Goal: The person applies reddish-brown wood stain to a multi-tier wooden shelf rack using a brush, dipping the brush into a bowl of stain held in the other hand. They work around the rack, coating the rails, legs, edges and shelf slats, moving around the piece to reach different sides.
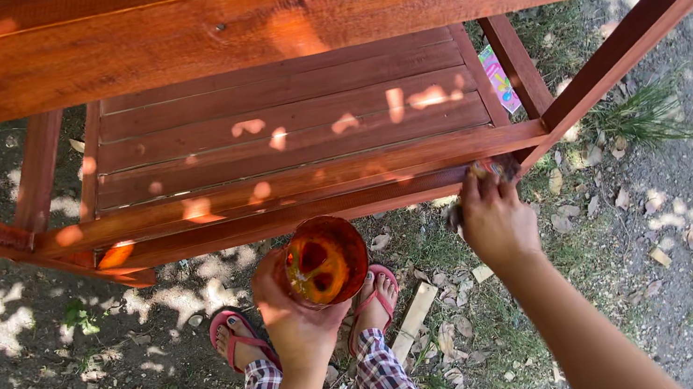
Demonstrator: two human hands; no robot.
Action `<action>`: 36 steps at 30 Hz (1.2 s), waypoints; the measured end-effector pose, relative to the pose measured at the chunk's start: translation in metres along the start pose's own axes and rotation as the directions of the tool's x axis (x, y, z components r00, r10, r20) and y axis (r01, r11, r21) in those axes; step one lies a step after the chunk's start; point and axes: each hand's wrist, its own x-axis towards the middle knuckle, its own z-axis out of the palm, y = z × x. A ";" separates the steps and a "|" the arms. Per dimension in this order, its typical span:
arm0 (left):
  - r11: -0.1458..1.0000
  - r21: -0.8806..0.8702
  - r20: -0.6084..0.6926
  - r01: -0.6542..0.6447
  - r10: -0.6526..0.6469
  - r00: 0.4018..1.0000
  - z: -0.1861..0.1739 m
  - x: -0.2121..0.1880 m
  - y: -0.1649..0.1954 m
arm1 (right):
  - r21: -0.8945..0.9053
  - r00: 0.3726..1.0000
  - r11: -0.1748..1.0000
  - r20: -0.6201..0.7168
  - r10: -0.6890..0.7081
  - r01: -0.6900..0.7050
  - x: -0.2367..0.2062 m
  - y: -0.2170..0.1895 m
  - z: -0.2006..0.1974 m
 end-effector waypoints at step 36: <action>0.982 -0.102 -0.149 0.160 -0.174 0.973 -0.046 0.005 -0.049 | 0.436 0.909 0.798 0.197 0.367 -0.416 -0.001 -0.062 -0.024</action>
